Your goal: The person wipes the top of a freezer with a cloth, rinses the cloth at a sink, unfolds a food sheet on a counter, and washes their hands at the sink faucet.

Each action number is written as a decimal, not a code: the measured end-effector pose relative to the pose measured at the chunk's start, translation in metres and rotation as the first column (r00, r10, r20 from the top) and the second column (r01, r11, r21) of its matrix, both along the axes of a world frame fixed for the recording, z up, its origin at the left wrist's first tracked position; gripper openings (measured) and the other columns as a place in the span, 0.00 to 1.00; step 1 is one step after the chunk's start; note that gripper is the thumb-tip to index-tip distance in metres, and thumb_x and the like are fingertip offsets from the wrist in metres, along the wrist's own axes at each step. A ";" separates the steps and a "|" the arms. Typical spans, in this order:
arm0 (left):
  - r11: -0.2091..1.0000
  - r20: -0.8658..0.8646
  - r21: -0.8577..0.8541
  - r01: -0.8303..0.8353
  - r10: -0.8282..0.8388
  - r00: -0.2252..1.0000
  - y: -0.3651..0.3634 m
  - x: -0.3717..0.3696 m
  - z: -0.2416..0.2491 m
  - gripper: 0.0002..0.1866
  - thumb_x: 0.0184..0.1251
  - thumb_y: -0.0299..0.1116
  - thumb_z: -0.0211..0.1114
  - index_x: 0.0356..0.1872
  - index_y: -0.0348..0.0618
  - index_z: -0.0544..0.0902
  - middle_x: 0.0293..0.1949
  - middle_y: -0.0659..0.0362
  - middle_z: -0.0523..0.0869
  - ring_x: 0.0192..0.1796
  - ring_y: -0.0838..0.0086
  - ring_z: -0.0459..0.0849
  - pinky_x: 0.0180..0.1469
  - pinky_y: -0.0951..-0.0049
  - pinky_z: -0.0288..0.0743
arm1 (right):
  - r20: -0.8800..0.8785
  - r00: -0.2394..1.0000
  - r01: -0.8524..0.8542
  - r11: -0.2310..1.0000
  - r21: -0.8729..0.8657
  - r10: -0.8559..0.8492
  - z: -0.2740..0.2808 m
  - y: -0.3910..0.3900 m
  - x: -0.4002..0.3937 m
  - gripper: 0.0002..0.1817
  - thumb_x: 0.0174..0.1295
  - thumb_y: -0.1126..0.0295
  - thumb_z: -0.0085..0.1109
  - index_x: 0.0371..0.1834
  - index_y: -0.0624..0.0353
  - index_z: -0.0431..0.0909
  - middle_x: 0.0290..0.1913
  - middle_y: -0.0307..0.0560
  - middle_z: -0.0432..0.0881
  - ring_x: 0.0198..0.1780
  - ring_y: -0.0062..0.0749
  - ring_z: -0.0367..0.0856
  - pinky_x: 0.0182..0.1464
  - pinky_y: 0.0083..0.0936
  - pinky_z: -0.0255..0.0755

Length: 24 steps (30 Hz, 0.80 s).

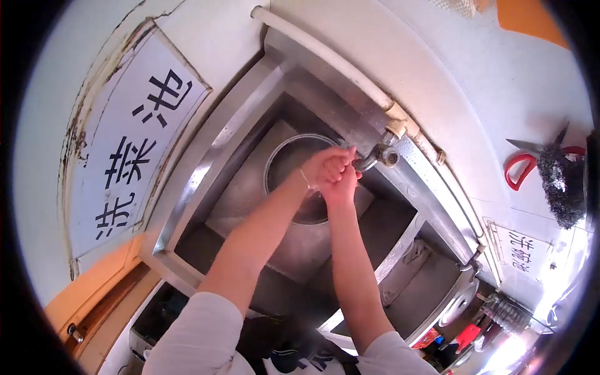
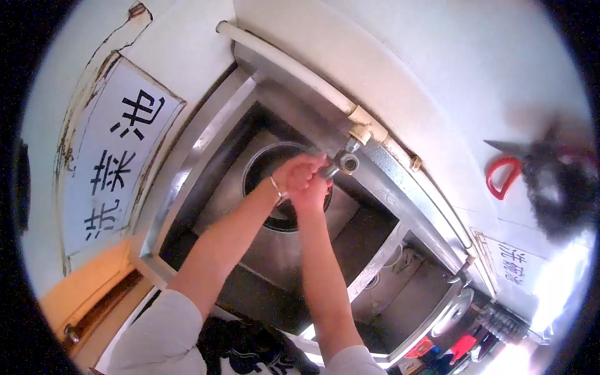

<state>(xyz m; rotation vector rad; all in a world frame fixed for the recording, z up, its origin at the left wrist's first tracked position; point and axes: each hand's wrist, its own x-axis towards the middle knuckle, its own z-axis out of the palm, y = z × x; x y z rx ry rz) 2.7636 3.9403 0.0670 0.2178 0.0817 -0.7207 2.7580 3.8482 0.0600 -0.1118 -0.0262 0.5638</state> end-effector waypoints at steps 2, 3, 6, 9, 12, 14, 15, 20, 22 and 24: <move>0.954 -0.119 0.283 0.094 -0.062 0.991 0.001 0.006 -0.006 0.19 0.54 0.41 0.59 0.44 0.40 0.73 0.36 0.48 0.79 0.49 0.63 0.76 0.46 0.63 0.72 | 0.062 0.997 -0.048 0.999 0.016 0.047 -0.007 0.004 -0.004 0.12 0.61 0.57 0.45 0.28 0.49 0.72 0.25 0.33 0.78 0.24 0.19 0.75 0.24 0.15 0.67; 0.956 -0.066 0.292 0.035 -0.016 0.998 -0.001 0.011 -0.009 0.13 0.52 0.35 0.61 0.36 0.40 0.76 0.33 0.51 0.79 0.43 0.67 0.78 0.41 0.67 0.75 | -0.137 0.984 0.082 0.969 -0.233 -0.116 -0.010 0.007 -0.006 0.13 0.61 0.57 0.45 0.25 0.52 0.70 0.21 0.33 0.75 0.18 0.24 0.72 0.18 0.20 0.64; 0.915 0.066 0.362 -0.180 0.167 0.984 -0.003 0.012 0.002 0.09 0.51 0.34 0.61 0.30 0.39 0.77 0.29 0.55 0.79 0.35 0.71 0.78 0.39 0.71 0.74 | 0.055 0.902 0.305 0.542 -0.783 -0.428 -0.017 0.017 -0.003 0.14 0.61 0.60 0.44 0.24 0.58 0.68 0.19 0.38 0.71 0.17 0.30 0.69 0.18 0.27 0.62; 0.874 0.033 0.418 -0.249 0.260 0.965 -0.007 0.011 0.004 0.09 0.51 0.34 0.60 0.28 0.39 0.77 0.29 0.59 0.79 0.34 0.75 0.77 0.39 0.75 0.72 | 0.714 0.685 0.688 -0.453 -0.568 0.145 -0.028 0.007 0.004 0.14 0.61 0.64 0.43 0.28 0.65 0.69 0.29 0.47 0.73 0.33 0.30 0.71 0.35 0.28 0.64; 0.793 -0.052 0.499 -0.350 0.430 0.901 -0.023 0.001 0.015 0.11 0.55 0.38 0.59 0.32 0.40 0.77 0.32 0.59 0.80 0.36 0.76 0.77 0.43 0.75 0.71 | 0.478 0.874 0.479 -0.330 -0.813 0.092 -0.024 -0.007 0.007 0.14 0.60 0.60 0.44 0.32 0.62 0.70 0.29 0.49 0.75 0.32 0.34 0.75 0.33 0.31 0.68; 0.800 -0.301 0.465 -0.379 0.545 0.783 -0.024 -0.003 0.035 0.10 0.56 0.37 0.58 0.32 0.41 0.78 0.31 0.60 0.80 0.36 0.77 0.77 0.39 0.78 0.69 | 0.319 0.947 0.315 -0.302 -0.900 0.037 0.004 -0.002 0.011 0.15 0.59 0.57 0.45 0.34 0.59 0.71 0.28 0.51 0.77 0.32 0.39 0.79 0.32 0.34 0.71; 0.816 -0.273 0.348 -0.462 0.560 0.782 -0.023 -0.008 0.031 0.12 0.59 0.40 0.54 0.35 0.42 0.78 0.33 0.60 0.81 0.39 0.76 0.77 0.41 0.77 0.69 | 0.484 0.866 0.496 -0.339 -0.799 0.126 0.030 0.002 0.009 0.13 0.59 0.60 0.46 0.35 0.59 0.72 0.29 0.52 0.77 0.33 0.39 0.79 0.34 0.32 0.71; 0.877 -0.170 0.245 -0.414 0.460 0.872 -0.013 -0.021 -0.003 0.14 0.60 0.39 0.53 0.39 0.39 0.76 0.40 0.56 0.80 0.41 0.71 0.77 0.48 0.76 0.68 | 0.270 0.862 0.450 -0.406 -0.795 0.428 0.068 -0.013 -0.011 0.10 0.58 0.67 0.50 0.40 0.59 0.75 0.34 0.47 0.78 0.38 0.34 0.76 0.41 0.25 0.68; 0.849 -0.095 0.277 -0.450 0.491 0.866 -0.015 -0.019 -0.010 0.13 0.62 0.34 0.52 0.45 0.40 0.73 0.42 0.58 0.79 0.38 0.75 0.77 0.40 0.78 0.73 | 0.107 0.785 0.520 -0.555 -0.650 0.610 0.077 -0.027 -0.018 0.11 0.58 0.68 0.50 0.42 0.59 0.76 0.36 0.45 0.78 0.40 0.30 0.75 0.43 0.22 0.67; 0.860 -0.117 0.313 -0.403 0.457 0.882 -0.017 -0.016 -0.004 0.13 0.62 0.35 0.54 0.44 0.39 0.74 0.43 0.57 0.79 0.40 0.74 0.77 0.43 0.77 0.72 | 0.216 0.958 0.202 0.093 -0.975 0.188 0.083 -0.043 -0.034 0.12 0.61 0.68 0.47 0.42 0.61 0.75 0.37 0.41 0.78 0.42 0.24 0.74 0.44 0.19 0.67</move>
